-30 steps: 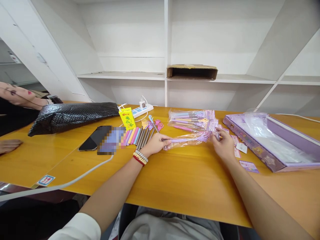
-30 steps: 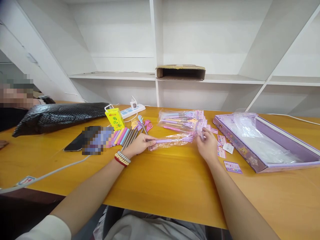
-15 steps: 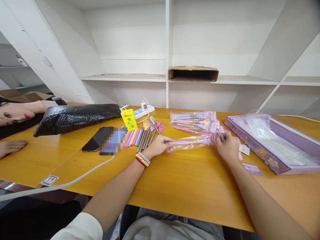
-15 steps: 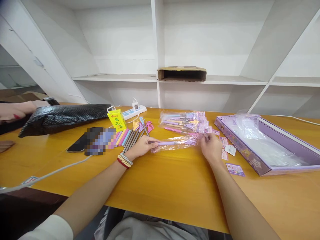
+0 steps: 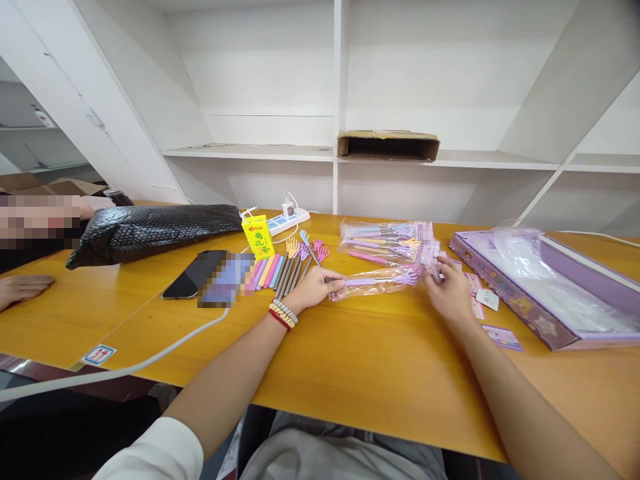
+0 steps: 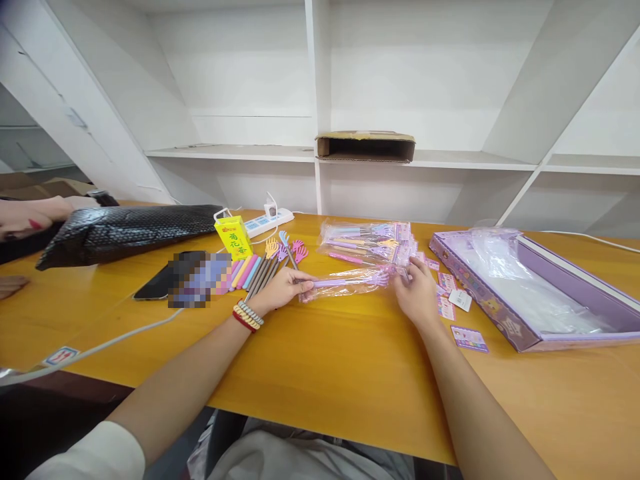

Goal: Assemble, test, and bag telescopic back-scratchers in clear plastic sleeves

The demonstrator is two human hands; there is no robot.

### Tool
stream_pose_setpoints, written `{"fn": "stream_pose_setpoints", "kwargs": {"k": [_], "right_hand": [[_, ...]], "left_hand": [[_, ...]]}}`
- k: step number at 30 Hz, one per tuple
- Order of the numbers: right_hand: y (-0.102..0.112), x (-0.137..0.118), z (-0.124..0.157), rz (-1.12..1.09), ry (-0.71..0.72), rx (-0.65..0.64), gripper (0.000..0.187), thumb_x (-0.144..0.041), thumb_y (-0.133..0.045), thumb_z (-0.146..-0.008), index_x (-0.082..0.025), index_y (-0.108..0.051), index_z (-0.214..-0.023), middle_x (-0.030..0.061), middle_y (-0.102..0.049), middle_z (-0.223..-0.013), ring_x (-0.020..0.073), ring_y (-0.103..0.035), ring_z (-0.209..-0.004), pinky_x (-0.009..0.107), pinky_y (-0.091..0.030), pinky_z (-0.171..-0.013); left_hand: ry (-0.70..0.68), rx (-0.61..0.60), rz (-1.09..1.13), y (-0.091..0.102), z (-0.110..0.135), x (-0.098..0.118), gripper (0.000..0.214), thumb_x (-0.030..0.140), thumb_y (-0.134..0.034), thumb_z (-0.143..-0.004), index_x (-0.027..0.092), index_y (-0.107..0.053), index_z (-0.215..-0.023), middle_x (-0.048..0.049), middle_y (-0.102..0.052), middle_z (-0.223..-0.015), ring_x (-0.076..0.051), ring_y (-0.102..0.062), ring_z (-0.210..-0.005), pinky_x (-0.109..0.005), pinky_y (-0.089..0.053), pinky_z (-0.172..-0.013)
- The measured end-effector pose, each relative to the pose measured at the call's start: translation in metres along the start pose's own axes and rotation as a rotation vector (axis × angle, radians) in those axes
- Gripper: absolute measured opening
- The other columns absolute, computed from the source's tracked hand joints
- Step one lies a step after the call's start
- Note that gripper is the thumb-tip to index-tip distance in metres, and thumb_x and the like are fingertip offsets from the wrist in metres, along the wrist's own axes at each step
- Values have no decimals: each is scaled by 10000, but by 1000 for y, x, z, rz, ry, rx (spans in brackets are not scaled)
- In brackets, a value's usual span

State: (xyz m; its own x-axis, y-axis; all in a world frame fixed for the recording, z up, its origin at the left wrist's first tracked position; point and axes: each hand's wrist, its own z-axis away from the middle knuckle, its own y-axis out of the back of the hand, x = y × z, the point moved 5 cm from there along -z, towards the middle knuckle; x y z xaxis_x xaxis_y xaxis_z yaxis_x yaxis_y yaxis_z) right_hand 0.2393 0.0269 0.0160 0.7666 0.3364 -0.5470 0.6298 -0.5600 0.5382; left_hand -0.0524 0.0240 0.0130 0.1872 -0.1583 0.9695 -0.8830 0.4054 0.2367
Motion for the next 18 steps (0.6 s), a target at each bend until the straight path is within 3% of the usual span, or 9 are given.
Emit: {"fn": "stream_pose_setpoints", "kwargs": {"k": [5,11,18], "right_hand": [[3,10,-4,62,-39,0,255,-341,-503,-742,-200,-422,-546,136,-619,-993,260,-555,-962,373,-404,-828],[21,12,-2,83,-299,155,178,-341,-513,-732,-185,-496,-648,28,-557,-614,165,-482,-571,297,-369,-597],[14,0,0,-30,-226,47,220,-382,-556,-721,-190,-485,-643,-10,-512,-566,121,-412,-497,265,-336,-541]], "left_hand": [[10,47,16,2,1,4,366,378,-668,-704,73,-696,-905,-56,-636,-575,-124,-541,-495,-241,-445,-515],[-23,36,-19,3,1,6,319,370,-626,-747,88,-698,-879,-39,-621,-576,-109,-525,-506,-218,-425,-509],[1,43,-25,4,1,4,314,343,-628,-747,83,-691,-911,-47,-629,-578,-114,-534,-505,-226,-441,-518]]}}
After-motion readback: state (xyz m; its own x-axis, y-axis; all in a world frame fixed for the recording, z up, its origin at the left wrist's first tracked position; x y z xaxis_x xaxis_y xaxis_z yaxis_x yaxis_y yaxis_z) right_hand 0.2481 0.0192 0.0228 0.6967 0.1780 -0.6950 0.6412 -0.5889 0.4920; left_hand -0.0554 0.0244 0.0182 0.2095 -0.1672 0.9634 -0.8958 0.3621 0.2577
